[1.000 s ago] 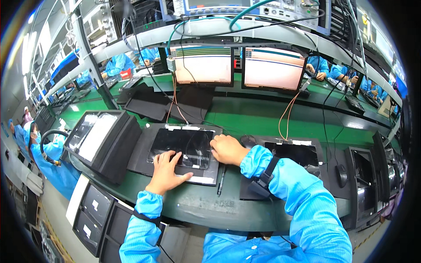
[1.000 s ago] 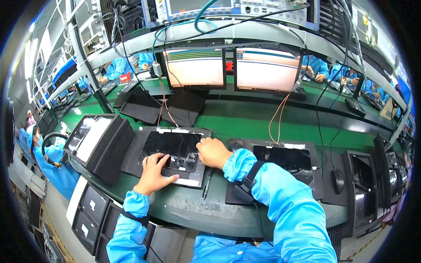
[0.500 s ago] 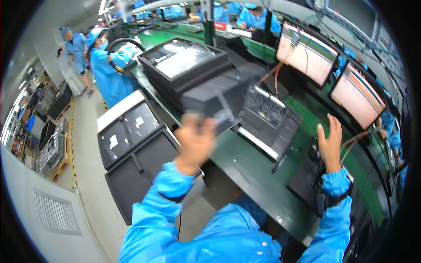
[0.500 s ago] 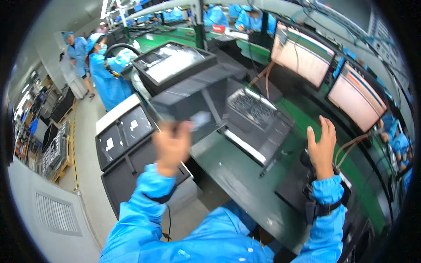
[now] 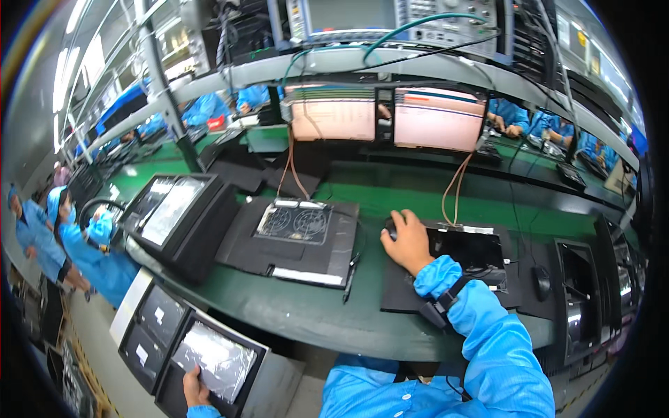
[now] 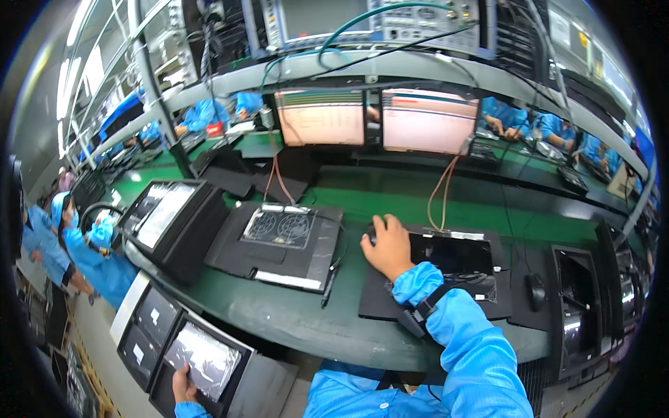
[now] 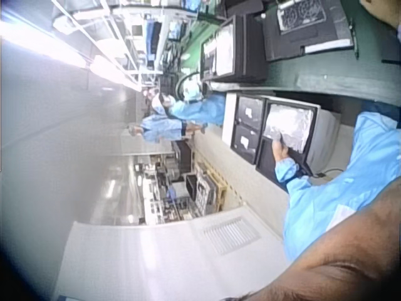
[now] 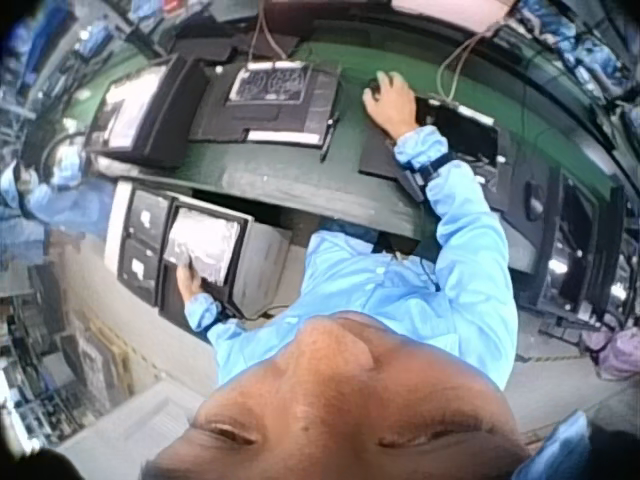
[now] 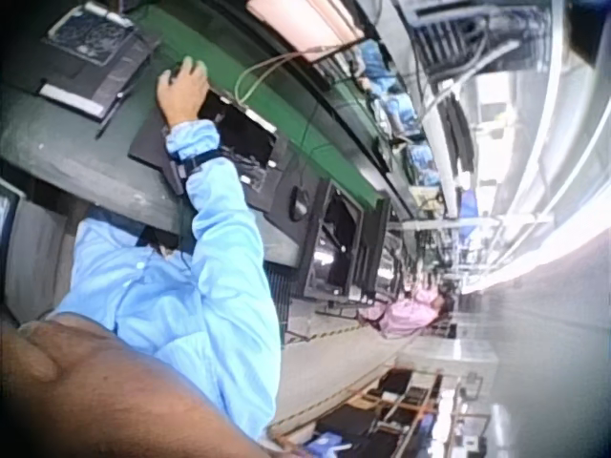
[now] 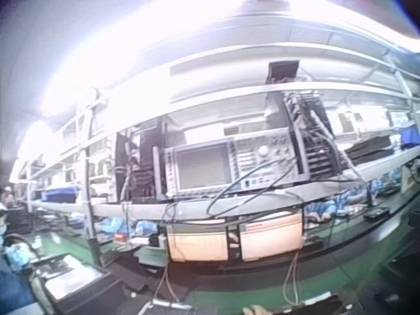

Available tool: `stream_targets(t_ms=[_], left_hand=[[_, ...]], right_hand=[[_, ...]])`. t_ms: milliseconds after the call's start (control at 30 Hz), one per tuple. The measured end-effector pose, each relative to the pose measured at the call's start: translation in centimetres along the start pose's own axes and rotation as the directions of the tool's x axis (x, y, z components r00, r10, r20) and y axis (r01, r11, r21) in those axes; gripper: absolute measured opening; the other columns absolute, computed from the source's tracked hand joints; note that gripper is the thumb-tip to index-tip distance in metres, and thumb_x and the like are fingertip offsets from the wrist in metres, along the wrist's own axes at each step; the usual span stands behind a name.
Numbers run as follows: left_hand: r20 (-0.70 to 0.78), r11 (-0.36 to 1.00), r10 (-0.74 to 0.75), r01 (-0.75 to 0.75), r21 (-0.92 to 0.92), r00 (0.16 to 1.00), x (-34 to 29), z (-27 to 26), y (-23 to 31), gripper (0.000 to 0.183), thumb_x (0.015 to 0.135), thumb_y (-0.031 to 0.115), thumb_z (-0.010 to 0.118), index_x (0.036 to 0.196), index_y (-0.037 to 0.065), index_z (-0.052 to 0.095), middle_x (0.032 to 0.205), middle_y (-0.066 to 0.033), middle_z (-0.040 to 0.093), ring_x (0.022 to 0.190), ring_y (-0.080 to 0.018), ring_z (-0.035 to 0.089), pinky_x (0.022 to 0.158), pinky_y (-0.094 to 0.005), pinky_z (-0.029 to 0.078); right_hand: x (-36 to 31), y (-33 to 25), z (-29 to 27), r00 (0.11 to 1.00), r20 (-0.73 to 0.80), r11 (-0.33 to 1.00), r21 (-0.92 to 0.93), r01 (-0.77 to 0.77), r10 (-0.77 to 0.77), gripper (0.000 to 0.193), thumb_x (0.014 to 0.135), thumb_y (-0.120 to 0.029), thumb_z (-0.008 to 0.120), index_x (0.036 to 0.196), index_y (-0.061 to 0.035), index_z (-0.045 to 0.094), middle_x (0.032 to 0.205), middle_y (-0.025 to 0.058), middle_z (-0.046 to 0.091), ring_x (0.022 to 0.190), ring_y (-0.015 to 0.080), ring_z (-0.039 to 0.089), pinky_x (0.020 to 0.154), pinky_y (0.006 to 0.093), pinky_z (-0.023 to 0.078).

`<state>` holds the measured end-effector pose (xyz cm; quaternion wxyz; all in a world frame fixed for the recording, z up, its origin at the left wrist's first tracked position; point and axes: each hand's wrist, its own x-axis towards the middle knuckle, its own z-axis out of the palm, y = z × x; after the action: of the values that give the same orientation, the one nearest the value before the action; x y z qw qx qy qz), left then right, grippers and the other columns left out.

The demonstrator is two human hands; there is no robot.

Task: Assembling and inspecting electronic tablet screens in a factory environment.

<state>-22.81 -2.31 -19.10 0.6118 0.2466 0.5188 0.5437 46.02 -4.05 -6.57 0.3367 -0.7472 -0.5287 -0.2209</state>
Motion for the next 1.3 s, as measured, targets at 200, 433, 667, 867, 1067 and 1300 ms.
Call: stream_targets(t_ms=[200,433,667,867,1067,1300], left_hand=[[-0.119,0.773,0.416,-0.281,0.568,0.902,8.1,-4.9,-3.7,0.058,0.089,0.003,0.068,0.142,-0.01,0.048,0.141,-0.0226,0.056,0.127,-0.035,0.057,0.112,-0.0409,0.042],[0.158,-0.208,0.622,-0.033,0.978,0.767,-5.3,12.3,-1.6,0.068,0.091,0.05,0.071,0.143,0.008,0.059,0.155,-0.0306,0.039,0.145,-0.0466,0.036,0.12,-0.0621,0.025],[0.429,-0.093,0.607,-0.476,0.874,0.669,-8.1,19.6,-3.4,0.058,0.091,0.033,0.076,0.136,-0.001,0.062,0.153,-0.031,0.042,0.138,-0.0484,0.044,0.116,-0.0554,0.034],[0.67,-0.004,0.555,-0.805,0.593,0.492,-13.4,28.4,-3.2,0.044,0.094,0.021,0.075,0.132,0.0,0.064,0.151,-0.0275,0.047,0.137,-0.0466,0.047,0.115,-0.0522,0.037],[0.921,-0.258,0.251,-0.896,0.361,0.298,-9.6,37.8,-3.8,0.067,0.092,0.014,0.068,0.153,-0.001,0.042,0.163,-0.0244,0.032,0.151,-0.0407,0.031,0.124,-0.0554,0.021],[0.882,-0.377,0.17,-0.798,0.47,0.439,-4.3,44.3,-6.3,0.077,0.094,0.038,0.07,0.155,0.002,0.04,0.163,-0.0234,0.033,0.152,-0.0392,0.03,0.124,-0.0591,0.018]], right_hand=[[0.1,-1.1,-1.6,0.994,0.102,0.998,0.037,-0.044,0.04,0.047,0.088,-0.029,0.069,0.127,-0.0045,0.064,0.128,0.0235,0.059,0.106,0.0442,0.064,0.094,0.0514,0.052],[0.1,-1.8,-1.3,0.993,0.101,0.996,0.05,-0.071,0.066,0.037,0.087,-0.026,0.068,0.117,-0.0036,0.065,0.119,0.0234,0.06,0.103,0.0415,0.064,0.089,0.0493,0.054],[-0.7,-0.2,-1.5,0.998,0.037,0.999,0.014,-0.043,0.043,0.036,0.086,-0.028,0.07,0.111,-0.0031,0.064,0.111,0.0206,0.059,0.097,0.0395,0.065,0.084,0.0492,0.054],[1.0,-1.6,-3.9,0.973,-0.183,0.975,0.147,0.168,-0.14,0.058,0.082,-0.033,0.076,0.128,-0.0014,0.058,0.123,0.022,0.055,0.113,0.0413,0.057,0.095,0.0509,0.048],[-5.1,7.5,-23.0,0.974,-0.224,0.994,-0.107,0.017,-0.041,0.018,0.079,-0.017,0.069,0.093,-0.0053,0.07,0.089,0.0156,0.067,0.089,0.0378,0.066,0.08,0.0499,0.055],[-21.0,25.8,-43.1,0.776,0.17,0.552,-0.792,-0.26,0.608,0.059,0.078,-0.015,0.07,0.137,-0.0119,0.063,0.126,0.013,0.064,0.122,0.0353,0.06,0.098,0.0475,0.052]])
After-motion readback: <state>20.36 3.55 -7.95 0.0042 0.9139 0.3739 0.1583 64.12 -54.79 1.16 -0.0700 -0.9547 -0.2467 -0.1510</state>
